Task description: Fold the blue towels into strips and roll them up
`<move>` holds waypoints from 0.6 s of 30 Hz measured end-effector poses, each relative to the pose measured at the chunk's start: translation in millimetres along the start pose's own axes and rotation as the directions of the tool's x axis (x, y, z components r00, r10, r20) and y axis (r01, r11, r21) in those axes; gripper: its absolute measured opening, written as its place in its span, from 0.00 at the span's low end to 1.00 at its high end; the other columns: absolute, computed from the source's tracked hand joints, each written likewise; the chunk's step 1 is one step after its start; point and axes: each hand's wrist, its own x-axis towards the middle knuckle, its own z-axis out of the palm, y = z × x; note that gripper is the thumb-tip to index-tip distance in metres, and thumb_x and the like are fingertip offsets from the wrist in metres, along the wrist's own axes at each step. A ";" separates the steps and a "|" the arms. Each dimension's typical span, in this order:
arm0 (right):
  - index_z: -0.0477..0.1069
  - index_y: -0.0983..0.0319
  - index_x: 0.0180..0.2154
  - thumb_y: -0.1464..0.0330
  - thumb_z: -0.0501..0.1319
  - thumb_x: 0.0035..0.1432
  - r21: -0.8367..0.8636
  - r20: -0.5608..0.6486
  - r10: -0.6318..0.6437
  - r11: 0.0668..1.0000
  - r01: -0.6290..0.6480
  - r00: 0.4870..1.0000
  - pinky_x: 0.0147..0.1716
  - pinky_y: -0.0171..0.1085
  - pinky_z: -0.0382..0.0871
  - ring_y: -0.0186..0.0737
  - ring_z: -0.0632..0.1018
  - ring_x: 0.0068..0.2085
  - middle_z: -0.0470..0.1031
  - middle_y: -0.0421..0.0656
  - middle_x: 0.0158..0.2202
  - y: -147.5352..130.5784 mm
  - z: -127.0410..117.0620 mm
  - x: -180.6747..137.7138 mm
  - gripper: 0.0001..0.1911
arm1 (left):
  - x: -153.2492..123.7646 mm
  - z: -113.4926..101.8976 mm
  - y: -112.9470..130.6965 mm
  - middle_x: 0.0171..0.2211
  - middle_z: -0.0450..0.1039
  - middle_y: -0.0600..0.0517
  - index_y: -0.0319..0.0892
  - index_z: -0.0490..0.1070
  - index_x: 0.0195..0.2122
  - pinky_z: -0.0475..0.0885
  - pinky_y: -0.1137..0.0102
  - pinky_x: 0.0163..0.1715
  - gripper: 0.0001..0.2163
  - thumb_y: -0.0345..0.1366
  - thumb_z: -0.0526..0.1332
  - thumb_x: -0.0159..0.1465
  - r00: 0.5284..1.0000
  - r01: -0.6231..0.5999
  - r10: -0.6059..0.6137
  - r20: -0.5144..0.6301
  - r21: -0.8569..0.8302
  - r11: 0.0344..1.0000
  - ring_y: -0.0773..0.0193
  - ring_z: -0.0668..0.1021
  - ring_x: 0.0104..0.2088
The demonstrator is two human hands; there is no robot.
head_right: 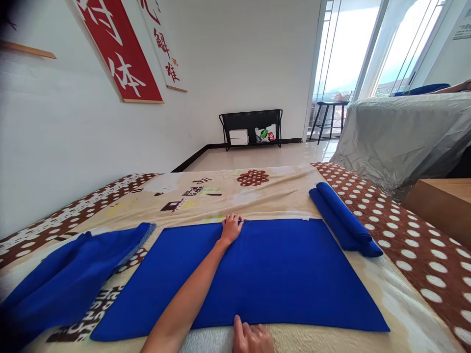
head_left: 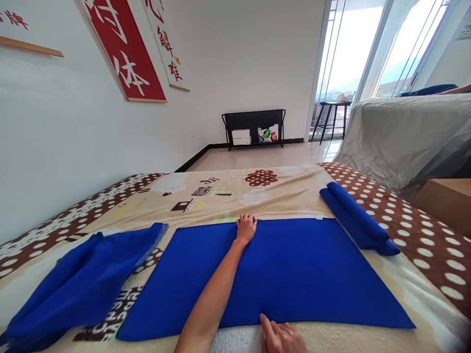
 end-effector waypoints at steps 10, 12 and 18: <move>0.64 0.59 0.29 0.84 0.45 0.59 0.035 -0.076 0.074 0.997 -0.072 0.994 0.18 0.37 0.54 0.34 0.69 0.13 0.66 0.35 0.14 -12.0 -16.7 34.9 0.17 | 19.2 -4.7 7.5 0.54 0.71 0.45 0.41 0.68 0.55 0.75 0.55 0.48 0.17 0.42 0.62 0.68 0.993 0.103 -0.093 0.073 -0.150 0.983 0.56 0.77 0.50; 0.66 0.60 0.31 0.81 0.44 0.62 0.079 -0.085 0.078 0.994 -0.071 0.993 0.18 0.36 0.55 0.34 0.69 0.13 0.65 0.34 0.14 -12.9 -27.0 42.9 0.18 | 19.8 -12.3 10.9 0.54 0.71 0.45 0.41 0.68 0.55 0.75 0.55 0.48 0.17 0.42 0.62 0.68 0.991 0.129 -0.118 0.065 -0.222 0.967 0.56 0.77 0.50; 0.70 0.60 0.42 0.73 0.48 0.68 0.279 -0.160 0.075 0.960 -0.027 0.984 0.31 0.29 0.71 0.31 0.79 0.25 0.78 0.37 0.26 9.2 -89.0 76.3 0.12 | 27.4 -71.3 9.3 0.53 0.71 0.45 0.41 0.68 0.55 0.76 0.56 0.47 0.17 0.42 0.62 0.68 0.978 0.164 -0.207 -0.022 -0.531 0.832 0.56 0.77 0.48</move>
